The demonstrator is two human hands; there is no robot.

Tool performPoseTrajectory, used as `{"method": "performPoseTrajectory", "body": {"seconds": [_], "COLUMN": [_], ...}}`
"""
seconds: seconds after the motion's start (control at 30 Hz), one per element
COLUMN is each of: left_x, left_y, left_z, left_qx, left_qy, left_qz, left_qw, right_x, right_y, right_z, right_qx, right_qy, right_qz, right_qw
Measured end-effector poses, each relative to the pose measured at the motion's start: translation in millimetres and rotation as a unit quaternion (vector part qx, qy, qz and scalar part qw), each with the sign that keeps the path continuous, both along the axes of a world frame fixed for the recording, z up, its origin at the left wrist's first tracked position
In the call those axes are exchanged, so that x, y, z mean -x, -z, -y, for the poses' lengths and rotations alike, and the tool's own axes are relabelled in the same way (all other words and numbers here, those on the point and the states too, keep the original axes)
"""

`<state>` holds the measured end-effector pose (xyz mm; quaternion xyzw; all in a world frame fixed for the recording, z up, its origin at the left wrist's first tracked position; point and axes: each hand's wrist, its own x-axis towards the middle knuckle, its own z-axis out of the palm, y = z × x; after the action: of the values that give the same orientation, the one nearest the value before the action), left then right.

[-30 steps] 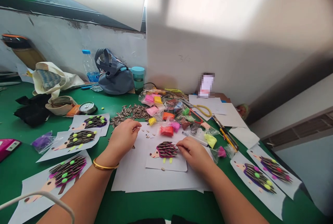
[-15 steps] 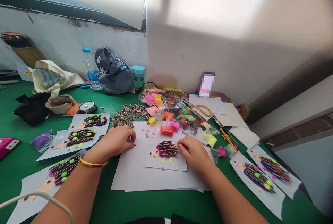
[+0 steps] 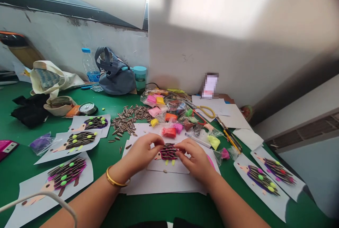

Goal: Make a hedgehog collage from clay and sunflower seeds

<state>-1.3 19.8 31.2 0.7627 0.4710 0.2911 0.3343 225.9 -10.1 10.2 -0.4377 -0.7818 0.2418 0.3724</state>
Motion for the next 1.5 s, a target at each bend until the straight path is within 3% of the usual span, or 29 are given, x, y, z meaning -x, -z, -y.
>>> {"method": "performPoseTrajectory", "body": {"seconds": [0.13,0.4,0.53,0.67,0.77,1.03,1.5], "left_x": [-18,-25,-23,-7,6,11,11], "left_y": [7.1,5.7,4.5,9.0,15.3,29.8,26.1], "left_z": [15,18,15,-1,-14,-21,-18], "left_qx": [0.020,0.095,0.112,0.035,0.036,0.023,0.001], "left_qy": [0.040,0.016,0.012,-0.071,-0.114,-0.081,-0.064], "left_qz": [0.043,0.134,0.135,0.105,0.061,-0.137,-0.174], "left_qw": [0.998,0.986,0.984,0.991,0.991,0.987,0.983], "right_x": [8,10,10,4,-8,-21,-11], "right_y": [0.4,-2.6,-4.2,-4.0,-1.6,6.8,11.3], "right_z": [6,4,5,1,-7,-19,-20], "right_qx": [0.008,0.040,0.032,0.027,0.039,0.102,0.099], "right_qy": [-0.031,-0.019,0.006,0.047,0.094,0.116,0.102], "right_qz": [-0.040,-0.074,-0.061,-0.044,-0.006,0.078,0.072], "right_qw": [0.999,0.996,0.998,0.998,0.995,0.985,0.987]}}
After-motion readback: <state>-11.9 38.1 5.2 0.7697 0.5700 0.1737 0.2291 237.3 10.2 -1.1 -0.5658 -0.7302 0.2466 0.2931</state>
